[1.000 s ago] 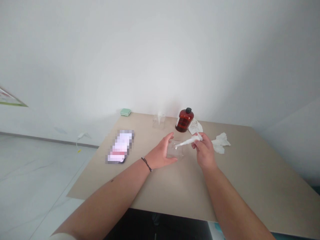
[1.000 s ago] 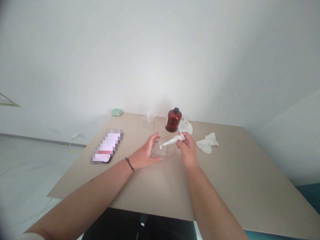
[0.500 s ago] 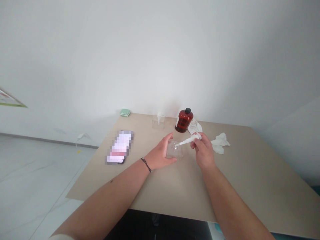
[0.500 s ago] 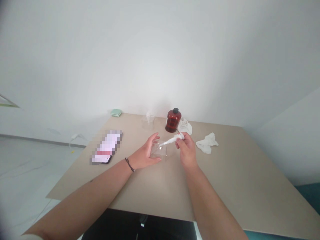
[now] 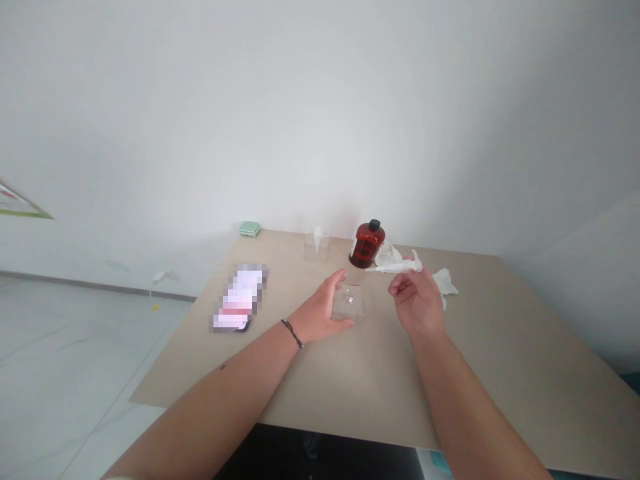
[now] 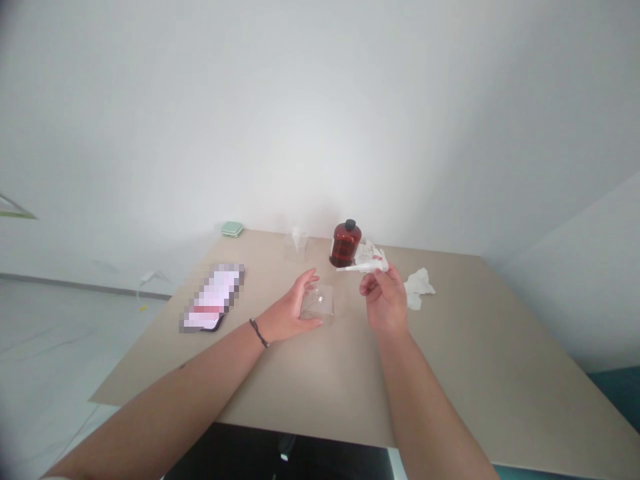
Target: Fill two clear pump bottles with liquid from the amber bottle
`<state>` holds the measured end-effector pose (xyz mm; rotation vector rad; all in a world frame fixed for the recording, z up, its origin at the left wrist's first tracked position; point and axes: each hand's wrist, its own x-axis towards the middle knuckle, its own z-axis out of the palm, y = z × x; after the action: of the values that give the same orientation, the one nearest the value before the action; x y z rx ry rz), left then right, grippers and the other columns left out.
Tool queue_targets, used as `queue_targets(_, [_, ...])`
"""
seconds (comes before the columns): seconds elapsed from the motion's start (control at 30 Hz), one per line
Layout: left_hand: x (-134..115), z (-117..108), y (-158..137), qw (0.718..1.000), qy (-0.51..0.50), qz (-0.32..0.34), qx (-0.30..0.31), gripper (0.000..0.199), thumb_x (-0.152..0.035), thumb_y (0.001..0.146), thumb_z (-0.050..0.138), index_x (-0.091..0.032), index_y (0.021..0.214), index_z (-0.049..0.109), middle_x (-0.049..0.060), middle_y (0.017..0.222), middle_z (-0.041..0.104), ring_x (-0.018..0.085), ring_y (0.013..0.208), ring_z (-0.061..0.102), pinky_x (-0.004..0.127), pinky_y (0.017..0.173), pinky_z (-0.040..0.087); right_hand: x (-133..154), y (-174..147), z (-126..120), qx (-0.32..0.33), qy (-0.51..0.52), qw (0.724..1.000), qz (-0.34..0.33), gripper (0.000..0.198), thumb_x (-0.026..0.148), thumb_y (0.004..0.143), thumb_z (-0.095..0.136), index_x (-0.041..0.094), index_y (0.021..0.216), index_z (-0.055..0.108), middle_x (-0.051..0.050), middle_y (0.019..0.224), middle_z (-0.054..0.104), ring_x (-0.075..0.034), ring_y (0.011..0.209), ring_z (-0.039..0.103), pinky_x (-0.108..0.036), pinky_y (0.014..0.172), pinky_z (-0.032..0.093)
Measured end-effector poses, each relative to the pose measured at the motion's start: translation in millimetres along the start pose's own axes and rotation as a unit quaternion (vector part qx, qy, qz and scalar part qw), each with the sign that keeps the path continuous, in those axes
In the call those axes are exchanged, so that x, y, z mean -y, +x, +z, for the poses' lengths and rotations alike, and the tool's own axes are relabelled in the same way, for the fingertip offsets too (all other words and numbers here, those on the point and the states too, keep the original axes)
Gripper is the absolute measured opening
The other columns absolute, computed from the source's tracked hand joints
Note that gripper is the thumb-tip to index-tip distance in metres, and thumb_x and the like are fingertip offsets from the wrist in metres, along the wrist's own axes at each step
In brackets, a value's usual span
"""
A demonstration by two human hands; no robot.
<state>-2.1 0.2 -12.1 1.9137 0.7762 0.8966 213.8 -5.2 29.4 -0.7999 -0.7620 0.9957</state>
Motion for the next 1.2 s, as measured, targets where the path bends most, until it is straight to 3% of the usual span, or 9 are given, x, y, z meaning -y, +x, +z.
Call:
queue_targets(0.13, [0, 0, 0, 1.000, -0.001, -0.003, 0.002, 0.106, -0.023, 0.072, 0.078, -0.023, 0.154, 0.012, 0.022, 0.153, 0.034, 0.036, 0.143, 0.038, 0.060, 0.118, 0.031, 3, 7, -8, -0.007, -0.007, 1.000, 0.022, 0.036, 0.028, 0.070, 0.077, 0.024, 0.102, 0.062, 0.004, 0.062, 0.071, -0.012, 0.051, 0.062, -0.021, 0.050, 0.049])
queue_targets(0.27, [0, 0, 0, 1.000, -0.007, -0.006, 0.005, 0.105, -0.024, 0.072, 0.078, -0.023, 0.154, 0.012, 0.021, 0.154, 0.034, 0.036, 0.142, 0.039, 0.061, 0.117, 0.032, 4, 17, -22, 0.016, -0.050, 0.998, 0.036, 0.044, 0.026, 0.066, 0.075, 0.028, 0.106, 0.057, 0.002, 0.077, 0.077, -0.018, 0.065, 0.072, -0.026, 0.056, 0.054])
queue_targets(0.4, [-2, -1, -1, 1.000, -0.005, -0.019, 0.011, 0.104, -0.025, 0.073, 0.077, -0.024, 0.154, 0.011, 0.021, 0.154, 0.033, 0.035, 0.141, 0.041, 0.060, 0.116, 0.033, 3, 31, -42, 0.015, -0.193, 0.981, 0.023, 0.035, 0.036, 0.070, 0.065, 0.025, 0.103, 0.061, 0.001, 0.077, 0.072, -0.017, 0.066, 0.067, -0.028, 0.056, 0.051])
queue_targets(0.47, [-2, -1, -1, 1.000, -0.003, -0.024, 0.013, 0.104, -0.025, 0.073, 0.077, -0.024, 0.154, 0.011, 0.021, 0.154, 0.033, 0.035, 0.140, 0.043, 0.061, 0.115, 0.033, 0, 37, -52, -0.003, -0.334, 0.942, 0.001, 0.033, 0.044, 0.077, 0.058, 0.024, 0.103, 0.064, 0.000, 0.075, 0.067, -0.017, 0.066, 0.061, -0.028, 0.057, 0.047])
queue_targets(0.57, [-1, -1, -1, 1.000, -0.003, -0.022, 0.012, 0.105, -0.024, 0.073, 0.078, -0.025, 0.154, 0.011, 0.021, 0.154, 0.033, 0.036, 0.138, 0.045, 0.061, 0.114, 0.035, -5, 44, -60, 0.017, -0.542, 0.839, -0.042, 0.038, 0.050, 0.087, 0.048, 0.022, 0.106, 0.067, -0.003, 0.083, 0.065, -0.021, 0.077, 0.060, -0.036, 0.073, 0.049])
queue_targets(0.67, [1, 0, -1, 1.000, -0.001, -0.018, 0.010, 0.104, -0.025, 0.073, 0.077, -0.025, 0.154, 0.011, 0.021, 0.154, 0.033, 0.035, 0.139, 0.043, 0.060, 0.115, 0.034, -13, 49, -58, 0.052, -0.660, 0.748, -0.053, 0.040, 0.048, 0.092, 0.043, 0.022, 0.110, 0.068, -0.010, 0.103, 0.066, -0.026, 0.098, 0.061, -0.042, 0.091, 0.046])
queue_targets(0.77, [2, 0, -1, 1.000, 0.001, -0.021, 0.008, 0.105, -0.024, 0.073, 0.078, -0.025, 0.154, 0.012, 0.020, 0.155, 0.032, 0.034, 0.139, 0.043, 0.059, 0.116, 0.034, -18, 52, -50, 0.054, -0.728, 0.683, -0.012, 0.042, 0.048, 0.094, 0.041, 0.024, 0.118, 0.067, -0.014, 0.113, 0.063, -0.031, 0.110, 0.059, -0.047, 0.096, 0.044])
queue_targets(0.87, [1, 1, -1, 1.000, 0.002, -0.023, 0.010, 0.104, -0.024, 0.073, 0.078, -0.025, 0.153, 0.012, 0.020, 0.154, 0.033, 0.034, 0.138, 0.044, 0.059, 0.115, 0.035, -21, 53, -44, 0.046, -0.757, 0.651, 0.013, 0.043, 0.048, 0.096, 0.039, 0.027, 0.125, 0.064, -0.015, 0.120, 0.062, -0.035, 0.118, 0.057, -0.054, 0.099, 0.040])
queue_targets(1.2, [2, 1, -2, 1.000, 0.003, -0.025, 0.011, 0.101, -0.025, 0.074, 0.077, -0.026, 0.153, 0.014, 0.019, 0.155, 0.031, 0.034, 0.139, 0.044, 0.059, 0.115, 0.035, -26, 52, -44, 0.034, -0.801, 0.597, 0.030, 0.051, 0.051, 0.098, 0.034, 0.031, 0.139, 0.054, -0.015, 0.138, 0.057, -0.039, 0.130, 0.048, -0.061, 0.105, 0.033])
